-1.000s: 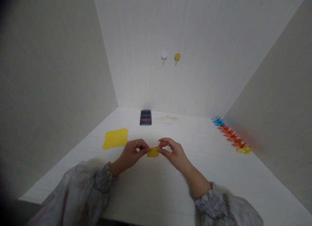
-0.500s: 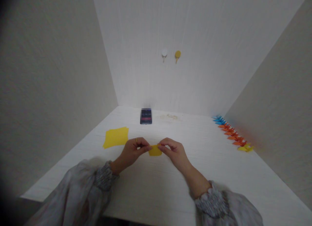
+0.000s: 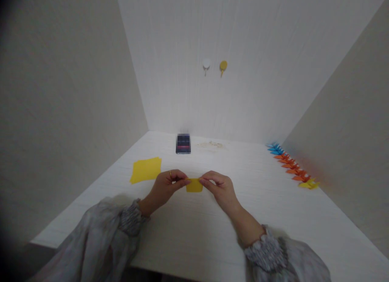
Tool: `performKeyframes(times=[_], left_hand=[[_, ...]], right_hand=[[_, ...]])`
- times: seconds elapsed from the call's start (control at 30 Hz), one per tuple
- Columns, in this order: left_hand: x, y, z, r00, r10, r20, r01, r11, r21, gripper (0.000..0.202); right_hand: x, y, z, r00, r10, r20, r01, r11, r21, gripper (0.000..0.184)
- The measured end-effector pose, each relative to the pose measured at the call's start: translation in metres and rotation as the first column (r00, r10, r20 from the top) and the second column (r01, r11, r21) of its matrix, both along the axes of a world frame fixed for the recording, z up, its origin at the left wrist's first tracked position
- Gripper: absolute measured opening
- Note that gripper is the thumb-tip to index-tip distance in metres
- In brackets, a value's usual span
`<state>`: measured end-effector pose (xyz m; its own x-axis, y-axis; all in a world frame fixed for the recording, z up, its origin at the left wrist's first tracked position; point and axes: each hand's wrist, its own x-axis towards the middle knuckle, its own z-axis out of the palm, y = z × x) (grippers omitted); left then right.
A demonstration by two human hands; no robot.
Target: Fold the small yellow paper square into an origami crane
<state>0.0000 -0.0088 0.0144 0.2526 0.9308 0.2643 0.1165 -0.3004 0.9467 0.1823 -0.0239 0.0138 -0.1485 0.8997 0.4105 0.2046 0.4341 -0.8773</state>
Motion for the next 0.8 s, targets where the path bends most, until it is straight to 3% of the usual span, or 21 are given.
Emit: performKeyframes(times=[0.4,0.8], left_hand=[[0.0004,0.0024,-0.007,0.987,-0.036,0.159,0.057,0.99,-0.13,0.02],[0.0,0.0009,-0.0054,0.979,-0.048,0.196,0.081,0.983,-0.166,0.021]], right_hand=[[-0.0018,-0.0054,0.0094,0.997,0.037,0.072,-0.037,0.999,0.008,0.012],[-0.0054,-0.0085,0.0073,0.999,0.045,-0.001,-0.045,0.999,0.003,0.013]])
